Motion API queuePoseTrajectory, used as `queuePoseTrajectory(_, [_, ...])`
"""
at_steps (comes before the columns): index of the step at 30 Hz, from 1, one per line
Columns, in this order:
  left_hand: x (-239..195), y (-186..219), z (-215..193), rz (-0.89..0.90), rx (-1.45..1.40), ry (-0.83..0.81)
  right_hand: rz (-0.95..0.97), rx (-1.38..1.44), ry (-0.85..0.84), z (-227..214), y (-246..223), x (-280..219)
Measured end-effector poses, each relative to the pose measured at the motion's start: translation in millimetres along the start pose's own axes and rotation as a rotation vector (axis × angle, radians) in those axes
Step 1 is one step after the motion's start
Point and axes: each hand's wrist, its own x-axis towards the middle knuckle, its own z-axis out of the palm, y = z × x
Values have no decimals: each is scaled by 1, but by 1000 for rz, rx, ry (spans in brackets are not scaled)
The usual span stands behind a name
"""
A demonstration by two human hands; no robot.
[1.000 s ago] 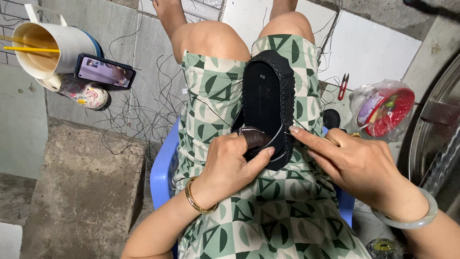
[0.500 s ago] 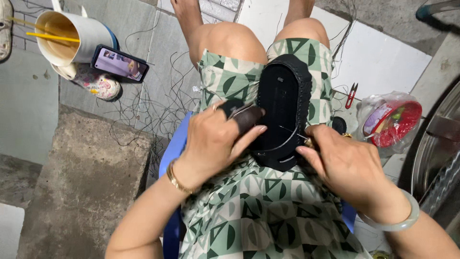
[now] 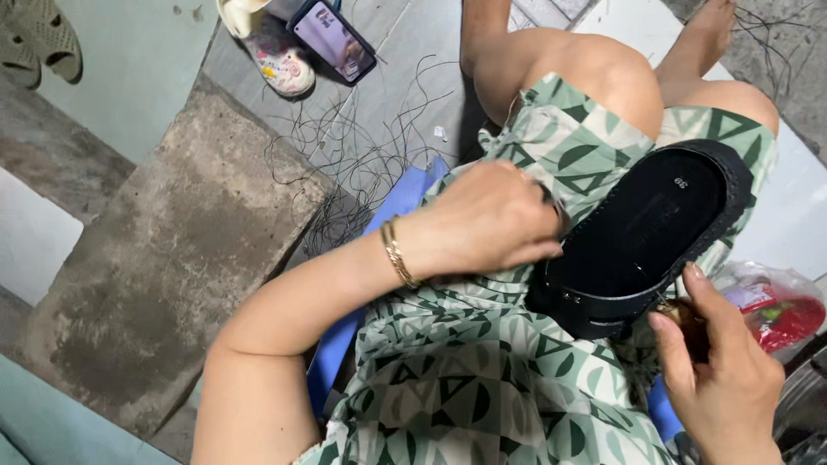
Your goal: The person sits on a blue plastic chair and sews a black slip-on shoe resting on their lap. They use a needle and thread to stitch the shoe's sole to the upper, repeatedly pulling the thread tight. A smartphone is visible on the floor nearby.
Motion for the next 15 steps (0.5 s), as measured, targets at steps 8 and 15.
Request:
queuePoseTrajectory(8, [9,34,-24,-101,244,307,-154,-55,-7,-27,-23,26])
queuePoseTrajectory(15, [35,34,7,83,-210,72,-20,69,-78,-27,-13,24])
